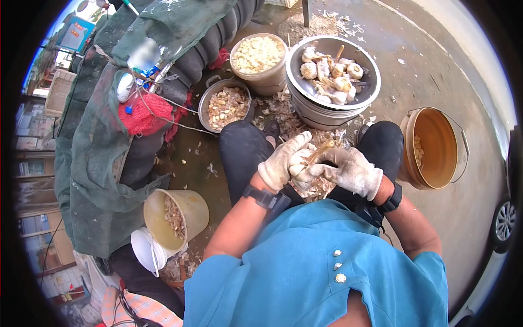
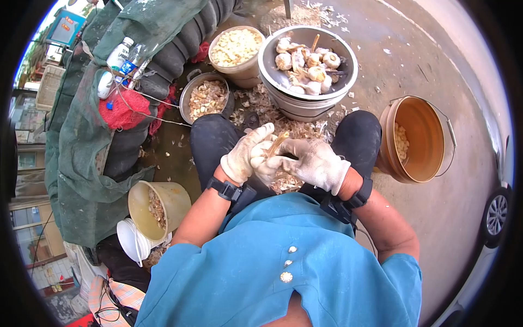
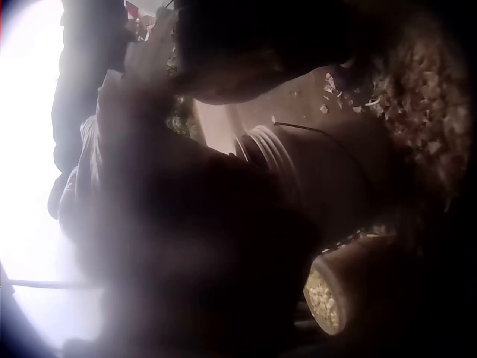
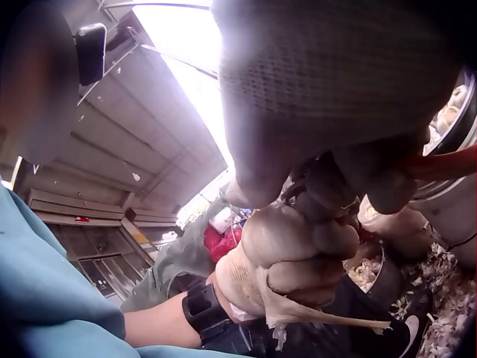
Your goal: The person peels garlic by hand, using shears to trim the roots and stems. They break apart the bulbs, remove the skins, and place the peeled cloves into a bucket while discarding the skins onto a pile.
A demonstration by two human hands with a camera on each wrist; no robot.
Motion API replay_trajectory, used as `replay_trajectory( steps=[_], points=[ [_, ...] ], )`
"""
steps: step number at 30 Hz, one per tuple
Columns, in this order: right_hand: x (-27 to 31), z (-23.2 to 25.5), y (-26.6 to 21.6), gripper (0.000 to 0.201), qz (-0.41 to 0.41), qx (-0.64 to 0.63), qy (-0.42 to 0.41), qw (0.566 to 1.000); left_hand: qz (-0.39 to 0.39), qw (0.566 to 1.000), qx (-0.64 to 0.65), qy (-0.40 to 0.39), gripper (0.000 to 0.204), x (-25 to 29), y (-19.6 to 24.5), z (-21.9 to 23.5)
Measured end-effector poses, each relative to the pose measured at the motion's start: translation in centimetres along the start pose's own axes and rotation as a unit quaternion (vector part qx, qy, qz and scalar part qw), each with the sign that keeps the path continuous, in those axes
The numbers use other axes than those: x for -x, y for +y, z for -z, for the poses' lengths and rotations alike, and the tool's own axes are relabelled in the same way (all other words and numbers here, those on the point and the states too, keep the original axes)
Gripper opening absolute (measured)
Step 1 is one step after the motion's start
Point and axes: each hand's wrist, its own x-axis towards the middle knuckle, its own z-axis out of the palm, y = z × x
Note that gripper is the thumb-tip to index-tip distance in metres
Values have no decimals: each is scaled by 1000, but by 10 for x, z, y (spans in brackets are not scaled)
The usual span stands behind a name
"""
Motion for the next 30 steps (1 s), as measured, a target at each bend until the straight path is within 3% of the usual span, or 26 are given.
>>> replay_trajectory(
  steps=[1, 3, 4, 5, 7, 8, 11, 12, 13, 15, 16, 18, 19, 21, 22, 23, 25, 26, 30],
  points=[
    [0, 1, -3, 30, -1, -1, 0, 1000, -20, 993, -86, 76, 44, 4, 3, -8],
    [-3, 4, -13, 28, -132, 36, -29, 990, -6, 997, -72, 41, 48, 5, 7, -13],
    [-1, -3, 1, 27, -60, -75, 19, 995, 4, 998, -58, 6, 53, 5, 9, -14],
    [-3, -5, 6, 27, -59, -75, 18, 995, 4, 998, -58, 7, 53, 4, 7, -14],
    [-7, -6, 13, 28, -133, -204, 38, 969, -132, 987, -93, -20, 58, -1, -3, -15],
    [-9, -6, 15, 29, -143, -198, 49, 968, -209, 964, -141, -81, 56, -3, -9, -11],
    [-4, -2, 3, 28, -179, -283, 31, 942, -144, 985, -90, -33, 51, 2, -13, -13],
    [-4, 0, -13, 28, -224, -403, 25, 887, -151, 985, -83, -30, 44, -1, -19, -10],
    [-3, -1, -17, 28, -224, -403, 25, 887, -152, 985, -82, -29, 44, -6, -23, -1],
    [-1, 0, -21, 27, -237, -440, 25, 866, -35, 988, 102, -111, 40, -13, -25, 10],
    [0, 1, -23, 27, -236, -440, 26, 866, -35, 988, 102, -111, 40, -14, -25, 10],
    [0, 3, -26, 30, -234, -433, 2, 871, -80, 993, 81, -28, 41, -13, -22, 7],
    [-2, -3, -17, 30, -234, -432, 2, 871, -81, 993, 81, -28, 41, -13, -20, 3],
    [-9, -20, 2, 37, -26, -224, 54, 973, -140, 988, 9, 63, 44, -13, -16, -1],
    [-7, -21, 1, 42, 5, -245, 41, 969, -138, 988, 46, 55, 43, -16, -16, 7],
    [-3, -19, 0, 42, 5, -244, 41, 969, -138, 988, 46, 54, 43, -17, -14, 11],
    [4, -6, -24, 42, -33, 7, -41, 999, -190, 978, 54, 66, 39, -13, -4, 7],
    [3, -11, -20, 41, -68, 16, -59, 996, -236, 968, -55, 61, 33, -10, -1, 4],
    [3, -16, -10, 43, -59, 20, -50, 997, -224, 974, 8, 42, 30, -13, 2, 6]
  ],
)
